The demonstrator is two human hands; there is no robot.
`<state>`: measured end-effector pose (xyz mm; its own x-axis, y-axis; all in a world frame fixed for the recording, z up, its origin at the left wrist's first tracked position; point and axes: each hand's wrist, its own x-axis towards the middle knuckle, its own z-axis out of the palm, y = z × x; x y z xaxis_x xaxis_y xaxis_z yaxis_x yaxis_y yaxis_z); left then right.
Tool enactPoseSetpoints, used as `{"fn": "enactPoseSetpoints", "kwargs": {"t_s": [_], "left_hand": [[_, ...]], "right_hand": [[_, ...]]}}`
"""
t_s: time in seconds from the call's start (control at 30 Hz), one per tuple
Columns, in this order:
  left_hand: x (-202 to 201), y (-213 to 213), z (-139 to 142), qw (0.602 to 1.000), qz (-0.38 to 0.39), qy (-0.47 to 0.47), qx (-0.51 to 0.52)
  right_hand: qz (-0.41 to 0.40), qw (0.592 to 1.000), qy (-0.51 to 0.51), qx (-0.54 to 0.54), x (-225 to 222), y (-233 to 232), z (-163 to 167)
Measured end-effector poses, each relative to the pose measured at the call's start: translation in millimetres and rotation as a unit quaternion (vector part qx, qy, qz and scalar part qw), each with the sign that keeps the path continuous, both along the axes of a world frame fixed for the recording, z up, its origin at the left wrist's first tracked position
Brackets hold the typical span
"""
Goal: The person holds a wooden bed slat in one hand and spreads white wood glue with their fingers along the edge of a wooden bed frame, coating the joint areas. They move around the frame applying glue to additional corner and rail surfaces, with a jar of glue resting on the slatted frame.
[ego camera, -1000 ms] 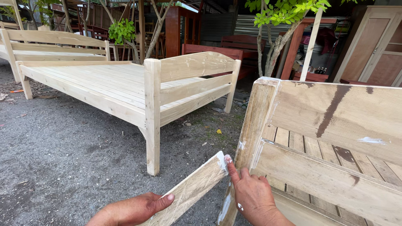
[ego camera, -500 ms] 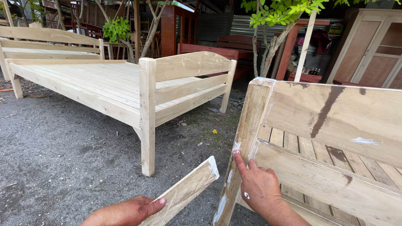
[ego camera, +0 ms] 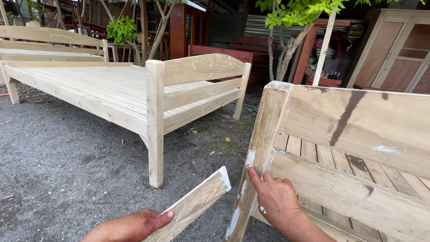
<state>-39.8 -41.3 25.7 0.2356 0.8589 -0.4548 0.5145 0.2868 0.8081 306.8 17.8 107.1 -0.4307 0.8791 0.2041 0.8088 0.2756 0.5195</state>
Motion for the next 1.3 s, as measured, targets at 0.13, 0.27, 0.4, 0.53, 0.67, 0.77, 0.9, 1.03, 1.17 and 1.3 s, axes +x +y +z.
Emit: {"fn": "enactPoseSetpoints", "kwargs": {"t_s": [0.13,0.27,0.4,0.53,0.67,0.77,0.9,1.03,1.17,1.3], "left_hand": [[0,-4,5,1.0,0.022,-0.01,-0.01],[2,-6,9,0.999,0.039,-0.007,-0.021],[2,-9,9,1.0,0.01,-0.023,0.0],[-3,-9,6,0.999,0.034,-0.028,-0.006],[-7,-3,2,0.999,-0.002,0.021,0.034],[-6,-1,-3,1.0,0.009,0.007,0.011],[-5,1,-6,0.999,-0.018,0.034,0.017],[-4,0,-5,0.997,0.001,0.073,0.021],[1,0,-2,0.998,-0.022,0.048,0.027],[5,1,-2,0.999,-0.025,0.034,0.026]], "right_hand": [[-0.058,0.997,0.043,-0.027,6,7,24],[-0.028,0.998,0.048,0.028,11,8,23],[0.023,0.999,0.037,0.029,9,-1,1],[-0.017,0.999,0.033,0.022,12,7,10],[-0.037,0.998,0.041,0.035,15,11,19],[-0.046,0.998,0.029,0.007,15,11,3],[0.038,0.994,0.1,0.006,30,13,-39],[0.094,0.99,0.097,-0.032,48,18,-84],[0.086,0.989,0.073,-0.095,49,27,-107],[0.071,0.987,0.058,-0.132,32,31,-103]]}}
